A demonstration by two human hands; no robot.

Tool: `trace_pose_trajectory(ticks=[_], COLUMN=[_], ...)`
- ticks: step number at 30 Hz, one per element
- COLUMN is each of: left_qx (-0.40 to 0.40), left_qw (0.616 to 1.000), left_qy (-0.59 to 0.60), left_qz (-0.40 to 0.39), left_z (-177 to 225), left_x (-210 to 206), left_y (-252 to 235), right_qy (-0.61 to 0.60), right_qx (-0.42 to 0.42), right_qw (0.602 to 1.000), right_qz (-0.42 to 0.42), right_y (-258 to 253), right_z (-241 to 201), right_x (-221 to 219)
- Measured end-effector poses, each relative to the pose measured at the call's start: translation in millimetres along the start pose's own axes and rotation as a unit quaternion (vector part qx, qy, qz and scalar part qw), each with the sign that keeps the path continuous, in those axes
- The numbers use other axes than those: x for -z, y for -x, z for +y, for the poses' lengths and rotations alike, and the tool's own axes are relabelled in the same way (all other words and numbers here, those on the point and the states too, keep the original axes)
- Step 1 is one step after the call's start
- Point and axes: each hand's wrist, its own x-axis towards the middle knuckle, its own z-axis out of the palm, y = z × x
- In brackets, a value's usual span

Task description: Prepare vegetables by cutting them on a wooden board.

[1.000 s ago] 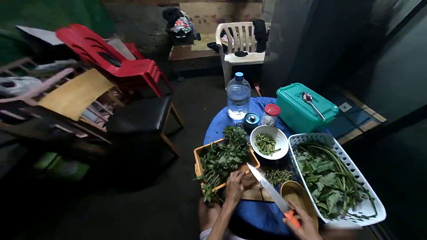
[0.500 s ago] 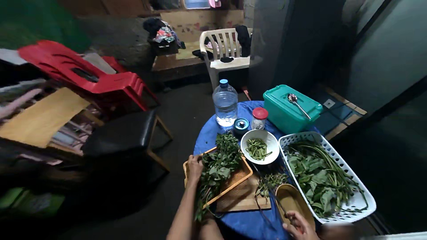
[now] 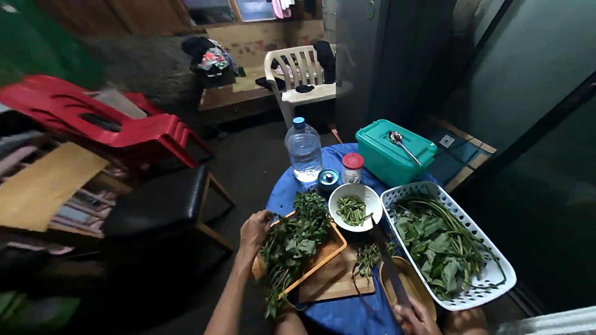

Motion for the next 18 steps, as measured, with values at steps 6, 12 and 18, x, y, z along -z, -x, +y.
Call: trace_pose_trajectory(ticks=[6, 12, 18], left_qx=[0.108, 0.148, 0.089], left_qw=[0.956, 0.858, 0.846], left_qy=[0.264, 0.491, 0.506], left_qz=[0.071, -0.033, -0.143], left_z=[70.4, 150.6, 239.0], left_x=[43.4, 31.0, -13.2], left_y=[42.3, 77.3, 110.9], right_qy=[-0.091, -0.129, -0.248], right_qx=[0.040, 0.091, 0.181], right_qw=[0.995, 0.987, 0.951], right_qz=[-0.003, 0.007, -0.027], right_y=[2.7, 11.4, 19.4], right_z=[-4.1, -5.0, -21.1], right_x=[9.3, 19.7, 24.9])
